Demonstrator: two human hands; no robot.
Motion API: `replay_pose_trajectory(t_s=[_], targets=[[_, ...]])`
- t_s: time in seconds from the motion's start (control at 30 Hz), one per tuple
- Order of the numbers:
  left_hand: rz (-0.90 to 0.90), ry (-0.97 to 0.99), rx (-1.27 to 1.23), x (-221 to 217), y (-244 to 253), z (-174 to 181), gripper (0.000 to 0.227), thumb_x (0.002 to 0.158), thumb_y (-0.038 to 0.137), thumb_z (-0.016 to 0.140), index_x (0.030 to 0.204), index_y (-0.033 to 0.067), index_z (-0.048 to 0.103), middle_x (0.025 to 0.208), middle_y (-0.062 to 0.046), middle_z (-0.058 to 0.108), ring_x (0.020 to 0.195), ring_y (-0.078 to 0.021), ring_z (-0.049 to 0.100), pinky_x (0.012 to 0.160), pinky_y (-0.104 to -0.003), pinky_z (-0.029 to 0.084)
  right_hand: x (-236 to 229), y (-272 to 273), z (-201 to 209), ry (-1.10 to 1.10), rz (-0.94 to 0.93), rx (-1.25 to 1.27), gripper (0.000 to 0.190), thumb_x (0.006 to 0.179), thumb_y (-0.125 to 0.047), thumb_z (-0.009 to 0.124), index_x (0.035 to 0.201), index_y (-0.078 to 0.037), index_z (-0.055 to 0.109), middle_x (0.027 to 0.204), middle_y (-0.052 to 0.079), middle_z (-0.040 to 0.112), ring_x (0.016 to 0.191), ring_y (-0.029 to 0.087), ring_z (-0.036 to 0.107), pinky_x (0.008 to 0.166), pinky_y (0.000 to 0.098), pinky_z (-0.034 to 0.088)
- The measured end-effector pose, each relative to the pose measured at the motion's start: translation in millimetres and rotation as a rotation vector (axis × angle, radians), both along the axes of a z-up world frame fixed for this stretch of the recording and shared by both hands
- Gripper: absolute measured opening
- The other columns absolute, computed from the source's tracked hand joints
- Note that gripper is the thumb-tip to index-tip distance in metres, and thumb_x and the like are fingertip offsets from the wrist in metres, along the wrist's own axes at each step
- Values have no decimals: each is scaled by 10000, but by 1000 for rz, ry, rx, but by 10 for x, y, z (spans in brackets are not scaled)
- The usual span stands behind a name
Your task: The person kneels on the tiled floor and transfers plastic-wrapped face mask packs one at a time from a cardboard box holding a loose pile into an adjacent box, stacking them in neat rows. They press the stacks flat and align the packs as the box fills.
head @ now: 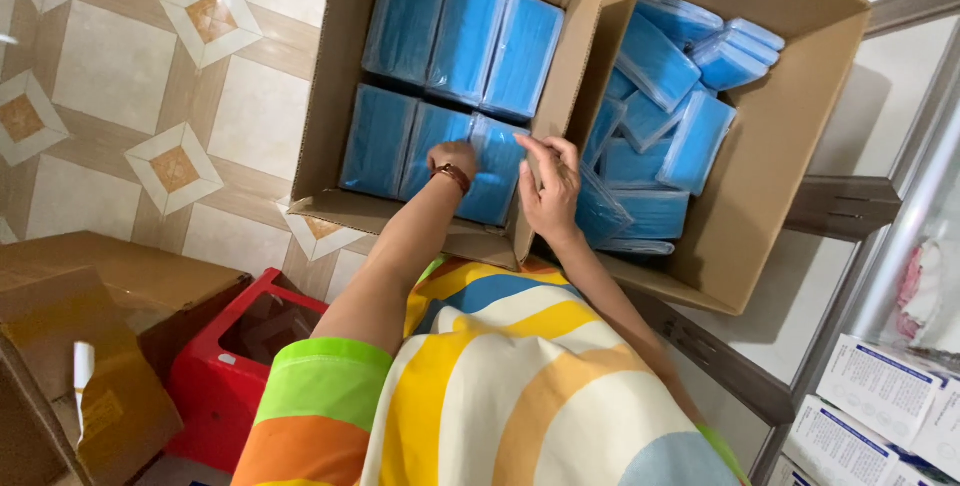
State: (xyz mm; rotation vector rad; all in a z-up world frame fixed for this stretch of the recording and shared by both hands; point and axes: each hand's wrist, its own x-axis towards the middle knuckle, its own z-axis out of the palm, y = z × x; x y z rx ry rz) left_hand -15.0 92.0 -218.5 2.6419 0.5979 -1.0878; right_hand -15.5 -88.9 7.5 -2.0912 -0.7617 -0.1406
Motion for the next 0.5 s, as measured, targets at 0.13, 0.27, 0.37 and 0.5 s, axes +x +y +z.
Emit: replay_pose_trajectory(t_s=[0.13, 0.27, 0.37, 0.5], targets=[[-20, 0, 68, 103, 20, 66, 242, 932, 327, 677, 1036, 136, 783, 1067, -105, 772, 953, -306, 756, 634, -525, 600, 133, -141, 109, 20, 35, 148, 255, 1043, -80, 609, 1289, -48, 667, 1257, 100, 694, 1192, 252, 616, 1059, 410, 517], [108, -552, -125, 196, 85, 1021, 391, 888, 493, 739, 931, 105, 752, 924, -144, 758, 872, -368, 729, 730, -480, 578, 510, -620, -124, 540, -75, 651, 270, 1062, -122, 531, 1321, -119, 608, 1313, 80, 681, 1204, 186, 652, 1035, 380, 557], [168, -759, -414, 191, -1, 1751, 342, 975, 415, 703, 974, 74, 724, 934, -145, 750, 861, -358, 725, 739, -468, 571, 811, -1259, -1225, 561, -246, 266, 291, 1045, -134, 583, 1330, -111, 637, 1303, 108, 711, 1187, 220, 675, 1013, 369, 557], [131, -1022, -810, 51, -265, 2232, 288, 1007, 284, 679, 1175, 51, 668, 1052, -139, 743, 934, -274, 752, 787, -396, 605, 1126, -1573, -2247, 745, -260, -698, 557, 878, -271, 745, 1383, -118, 567, 1232, 205, 666, 1068, 353, 672, 913, 415, 538]])
